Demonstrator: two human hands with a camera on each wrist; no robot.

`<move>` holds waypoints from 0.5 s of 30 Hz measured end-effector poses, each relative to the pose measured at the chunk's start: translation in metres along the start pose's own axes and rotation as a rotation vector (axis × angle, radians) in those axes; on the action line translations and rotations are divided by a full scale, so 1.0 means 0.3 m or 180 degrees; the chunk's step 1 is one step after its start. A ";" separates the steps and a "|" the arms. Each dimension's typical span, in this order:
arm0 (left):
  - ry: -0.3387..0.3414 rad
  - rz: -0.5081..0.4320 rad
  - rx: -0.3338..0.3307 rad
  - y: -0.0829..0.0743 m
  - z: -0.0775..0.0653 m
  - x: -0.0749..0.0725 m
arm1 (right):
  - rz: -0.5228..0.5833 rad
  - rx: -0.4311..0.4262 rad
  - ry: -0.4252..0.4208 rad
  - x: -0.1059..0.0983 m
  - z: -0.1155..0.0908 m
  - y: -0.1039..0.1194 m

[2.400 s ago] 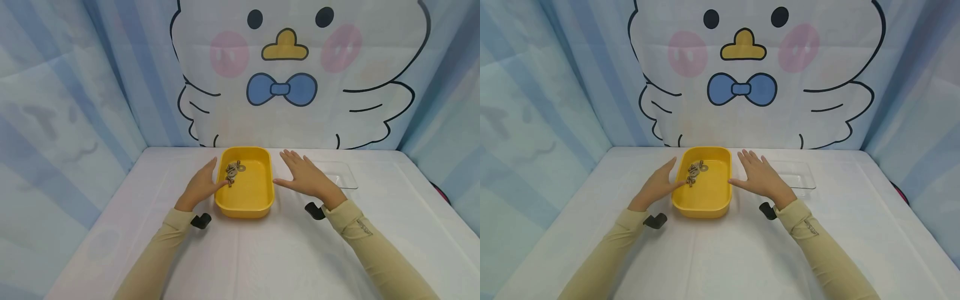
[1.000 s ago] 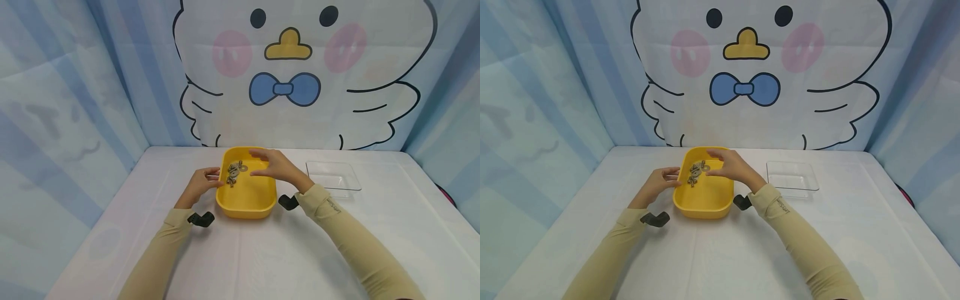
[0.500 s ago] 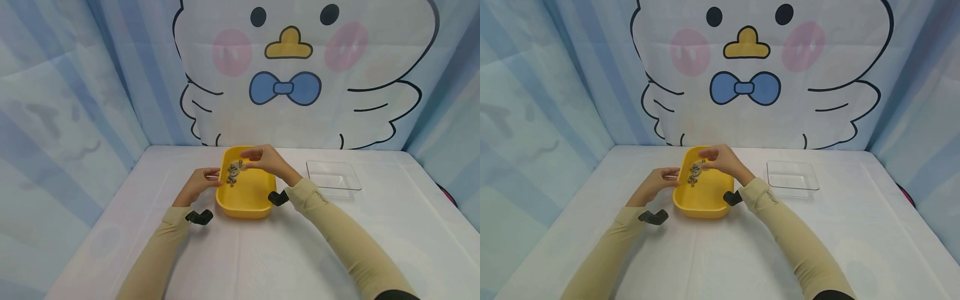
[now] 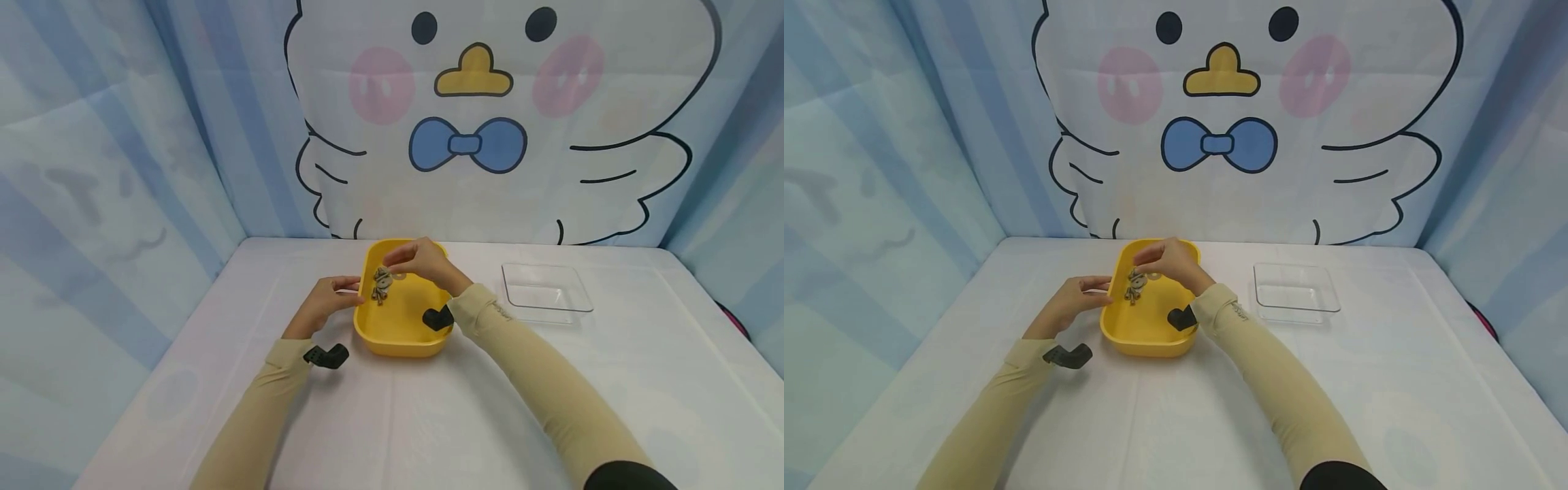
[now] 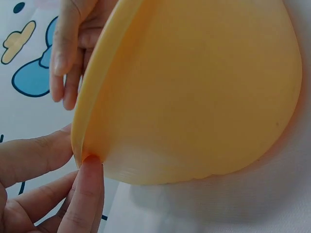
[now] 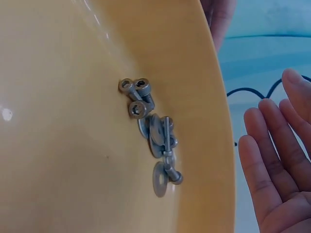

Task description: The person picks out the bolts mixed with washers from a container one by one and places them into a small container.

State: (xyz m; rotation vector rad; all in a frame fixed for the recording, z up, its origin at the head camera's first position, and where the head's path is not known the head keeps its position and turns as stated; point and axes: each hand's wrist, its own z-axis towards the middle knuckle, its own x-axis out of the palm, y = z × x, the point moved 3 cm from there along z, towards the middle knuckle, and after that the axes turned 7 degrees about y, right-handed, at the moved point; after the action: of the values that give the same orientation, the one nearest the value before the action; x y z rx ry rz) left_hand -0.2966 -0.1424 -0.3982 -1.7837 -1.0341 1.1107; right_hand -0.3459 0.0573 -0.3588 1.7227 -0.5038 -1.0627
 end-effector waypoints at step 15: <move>-0.0044 -0.0131 0.0006 -0.003 -0.003 0.005 | -0.0195 0.0174 0.0126 0.038 0.053 -0.059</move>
State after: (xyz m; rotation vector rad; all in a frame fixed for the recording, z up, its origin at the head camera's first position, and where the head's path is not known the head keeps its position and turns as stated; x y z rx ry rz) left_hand -0.2955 -0.1408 -0.3974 -1.7479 -1.0731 1.0997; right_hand -0.3558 0.0475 -0.3812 1.8137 -0.4613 -1.0648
